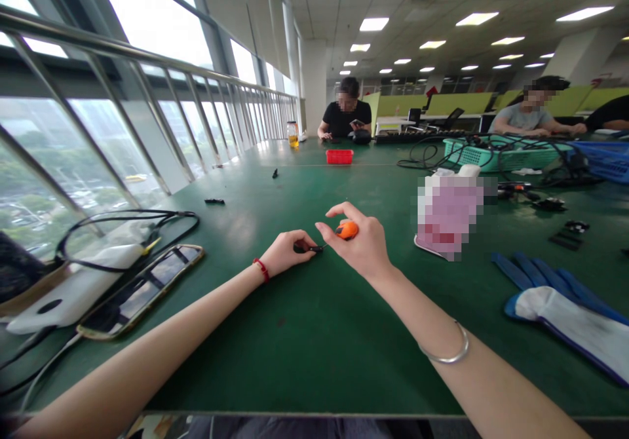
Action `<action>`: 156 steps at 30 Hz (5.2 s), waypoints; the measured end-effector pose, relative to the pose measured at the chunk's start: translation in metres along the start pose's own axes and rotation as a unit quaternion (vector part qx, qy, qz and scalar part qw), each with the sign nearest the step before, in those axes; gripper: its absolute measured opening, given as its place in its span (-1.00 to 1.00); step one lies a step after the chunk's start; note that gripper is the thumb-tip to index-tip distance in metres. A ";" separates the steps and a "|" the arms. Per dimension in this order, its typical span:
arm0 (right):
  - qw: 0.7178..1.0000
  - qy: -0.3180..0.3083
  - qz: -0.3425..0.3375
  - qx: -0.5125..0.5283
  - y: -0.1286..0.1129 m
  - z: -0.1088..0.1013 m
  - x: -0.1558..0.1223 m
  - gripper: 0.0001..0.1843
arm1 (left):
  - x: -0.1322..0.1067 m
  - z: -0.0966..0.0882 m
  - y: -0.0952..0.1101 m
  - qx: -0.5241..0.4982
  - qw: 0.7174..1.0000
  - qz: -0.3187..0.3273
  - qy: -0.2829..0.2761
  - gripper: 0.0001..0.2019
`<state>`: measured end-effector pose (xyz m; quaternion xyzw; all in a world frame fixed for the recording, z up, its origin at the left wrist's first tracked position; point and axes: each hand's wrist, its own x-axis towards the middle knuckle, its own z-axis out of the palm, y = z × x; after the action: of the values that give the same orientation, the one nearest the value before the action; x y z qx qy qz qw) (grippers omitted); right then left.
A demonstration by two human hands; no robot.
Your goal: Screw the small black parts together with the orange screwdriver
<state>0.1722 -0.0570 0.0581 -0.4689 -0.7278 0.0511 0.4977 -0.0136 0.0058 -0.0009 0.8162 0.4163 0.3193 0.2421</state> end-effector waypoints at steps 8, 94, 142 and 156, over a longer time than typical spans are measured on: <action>0.998 0.027 -0.036 0.036 0.009 0.001 0.000 -0.53 | 0.000 0.000 0.001 -0.004 1.000 -0.003 -0.002 -0.91; 0.997 0.014 -0.080 0.018 -0.001 0.008 -0.007 -0.49 | -0.001 0.001 -0.001 0.014 1.000 0.011 0.013 -0.93; 0.995 -0.001 -0.100 0.027 -0.004 0.007 -0.010 -0.78 | -0.001 0.001 0.000 0.009 1.000 0.010 0.014 -0.92; 0.992 -0.010 -0.073 0.099 0.002 0.002 -0.004 -0.79 | -0.001 0.001 0.001 0.014 1.000 0.000 0.004 -0.91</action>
<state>0.1716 -0.0581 0.0533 -0.3629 -0.7564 0.0910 0.5366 -0.0129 0.0045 -0.0008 0.8182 0.4220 0.3165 0.2287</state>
